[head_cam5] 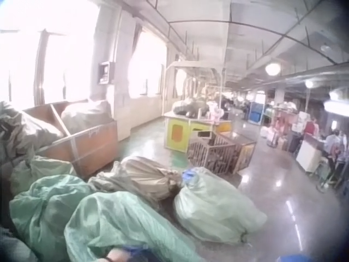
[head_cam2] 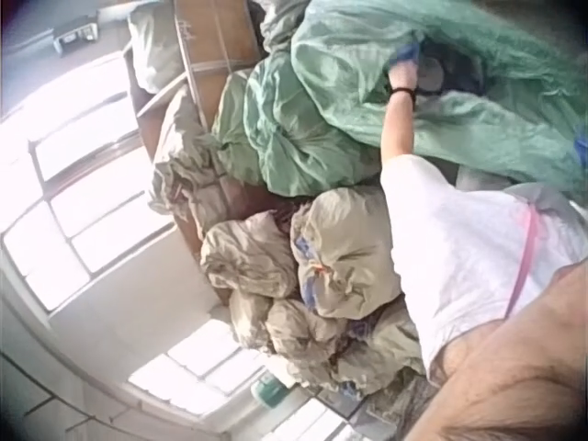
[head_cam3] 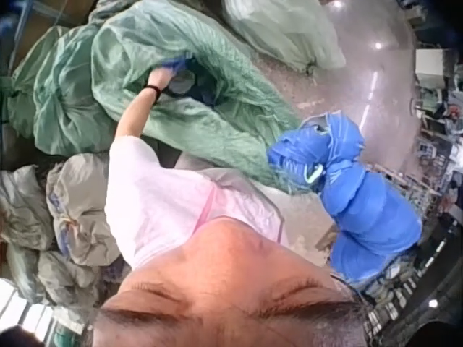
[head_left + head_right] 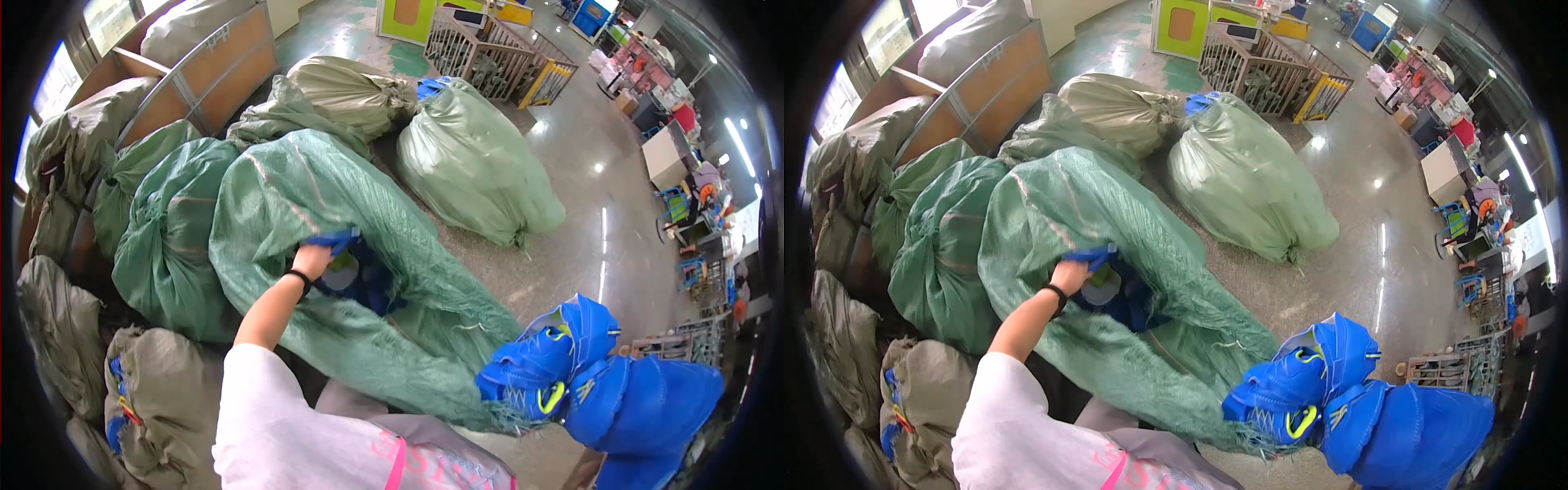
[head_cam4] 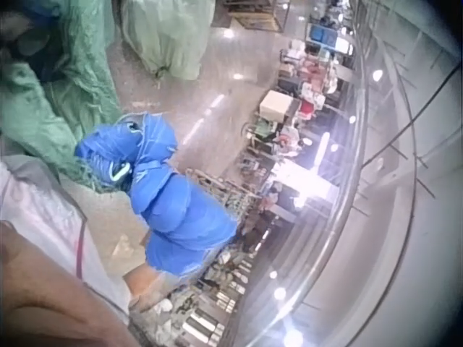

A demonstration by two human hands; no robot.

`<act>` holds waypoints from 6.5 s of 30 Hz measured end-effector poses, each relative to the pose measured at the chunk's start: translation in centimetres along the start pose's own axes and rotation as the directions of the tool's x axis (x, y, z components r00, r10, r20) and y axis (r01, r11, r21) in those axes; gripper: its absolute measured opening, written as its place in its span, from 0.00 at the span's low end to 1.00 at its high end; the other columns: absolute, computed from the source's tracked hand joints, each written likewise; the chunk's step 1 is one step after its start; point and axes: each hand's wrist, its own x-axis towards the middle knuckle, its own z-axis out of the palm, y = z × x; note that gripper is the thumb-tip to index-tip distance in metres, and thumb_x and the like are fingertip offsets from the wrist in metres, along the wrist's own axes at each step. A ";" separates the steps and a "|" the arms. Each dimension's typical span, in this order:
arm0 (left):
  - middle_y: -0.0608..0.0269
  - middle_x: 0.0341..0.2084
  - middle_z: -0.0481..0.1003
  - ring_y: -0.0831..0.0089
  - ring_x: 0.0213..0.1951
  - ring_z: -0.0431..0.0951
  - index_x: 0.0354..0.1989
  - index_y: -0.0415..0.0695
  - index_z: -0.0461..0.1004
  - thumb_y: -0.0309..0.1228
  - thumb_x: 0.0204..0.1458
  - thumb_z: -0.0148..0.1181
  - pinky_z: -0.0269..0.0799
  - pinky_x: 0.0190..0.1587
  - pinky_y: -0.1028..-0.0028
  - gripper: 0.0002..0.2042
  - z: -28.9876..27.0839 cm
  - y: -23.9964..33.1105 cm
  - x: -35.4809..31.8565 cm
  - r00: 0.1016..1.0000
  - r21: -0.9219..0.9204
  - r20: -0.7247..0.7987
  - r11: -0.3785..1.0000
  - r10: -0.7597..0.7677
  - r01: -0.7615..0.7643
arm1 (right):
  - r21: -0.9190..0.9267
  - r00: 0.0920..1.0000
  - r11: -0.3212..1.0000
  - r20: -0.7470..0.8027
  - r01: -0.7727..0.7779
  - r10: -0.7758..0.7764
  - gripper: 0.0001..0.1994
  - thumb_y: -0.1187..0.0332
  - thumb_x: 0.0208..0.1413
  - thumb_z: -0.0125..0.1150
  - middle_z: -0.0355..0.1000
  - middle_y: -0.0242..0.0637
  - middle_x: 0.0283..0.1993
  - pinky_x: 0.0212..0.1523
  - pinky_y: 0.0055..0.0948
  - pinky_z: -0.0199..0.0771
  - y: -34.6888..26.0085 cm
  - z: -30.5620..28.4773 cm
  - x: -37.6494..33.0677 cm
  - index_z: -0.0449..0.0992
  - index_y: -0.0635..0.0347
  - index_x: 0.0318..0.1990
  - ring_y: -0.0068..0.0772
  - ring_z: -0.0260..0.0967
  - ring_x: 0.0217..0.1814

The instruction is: The recorder unloads blue shoe upper components from a large sack and organizes them into a stack on a workbench in a factory.

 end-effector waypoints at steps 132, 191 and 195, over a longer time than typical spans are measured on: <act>0.53 0.17 0.64 0.53 0.23 0.67 0.19 0.39 0.64 0.29 0.40 0.62 0.60 0.25 0.62 0.12 32.8 371.6 86.5 -0.578 -0.787 -0.205 -0.484 0.790 -0.382 | -0.134 0.192 0.854 -0.980 -0.502 -0.041 0.08 0.83 0.44 0.50 0.72 0.50 0.41 0.44 0.32 0.73 57.2 -304.2 100.1 0.77 0.68 0.30 0.35 0.72 0.41; 0.54 0.17 0.60 0.54 0.22 0.62 0.20 0.35 0.61 0.28 0.46 0.59 0.57 0.25 0.65 0.13 41.5 492.9 70.2 -0.086 -0.665 -0.638 -0.604 0.765 -0.440 | -0.165 0.495 0.479 -0.474 -0.862 0.728 0.19 0.68 0.52 0.53 0.69 0.48 0.47 0.46 0.30 0.68 67.9 -455.5 73.4 0.66 0.71 0.50 0.41 0.69 0.46; 0.59 0.17 0.63 0.68 0.21 0.64 0.23 0.36 0.65 0.28 0.48 0.59 0.60 0.26 0.71 0.11 36.3 499.2 70.8 0.050 -0.509 -0.786 -0.598 0.617 -0.619 | -0.259 0.608 0.553 -0.414 -0.792 0.678 0.20 0.68 0.52 0.53 0.68 0.48 0.48 0.47 0.30 0.67 74.7 -453.0 88.3 0.65 0.71 0.50 0.41 0.68 0.48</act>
